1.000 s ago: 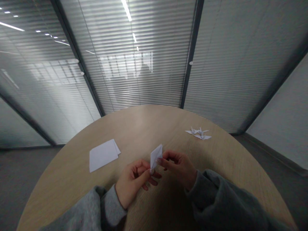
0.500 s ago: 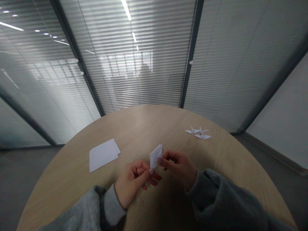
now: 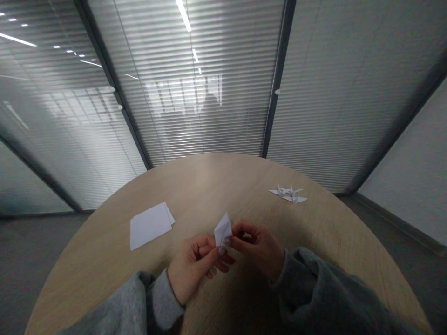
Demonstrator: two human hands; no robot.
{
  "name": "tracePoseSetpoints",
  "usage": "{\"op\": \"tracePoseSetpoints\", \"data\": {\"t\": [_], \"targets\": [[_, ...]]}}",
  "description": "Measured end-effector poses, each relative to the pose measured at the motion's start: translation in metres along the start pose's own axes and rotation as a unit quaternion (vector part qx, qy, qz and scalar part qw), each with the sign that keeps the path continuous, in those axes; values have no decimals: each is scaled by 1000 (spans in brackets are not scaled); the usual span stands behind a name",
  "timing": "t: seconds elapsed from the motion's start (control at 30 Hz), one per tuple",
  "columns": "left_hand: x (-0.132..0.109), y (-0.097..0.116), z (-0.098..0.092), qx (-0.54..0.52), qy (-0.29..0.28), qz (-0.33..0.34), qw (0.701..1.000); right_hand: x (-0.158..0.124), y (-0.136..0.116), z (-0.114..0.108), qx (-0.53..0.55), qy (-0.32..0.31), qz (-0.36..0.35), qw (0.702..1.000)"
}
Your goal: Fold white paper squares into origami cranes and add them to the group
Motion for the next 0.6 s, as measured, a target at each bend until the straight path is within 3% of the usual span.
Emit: {"op": "tracePoseSetpoints", "data": {"t": [0.6], "targets": [[1,-3,1,-6,4,-14,1000,0,5,0,12,2,10,1000]]}}
Point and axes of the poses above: each hand's wrist, its own x-axis towards the middle knuckle, its own z-axis out of the palm, y = z × x, the point moved 6 cm from there along x, towards the middle knuckle, and after that the axes turned 3 degrees about -z, right-handed, at the moved point
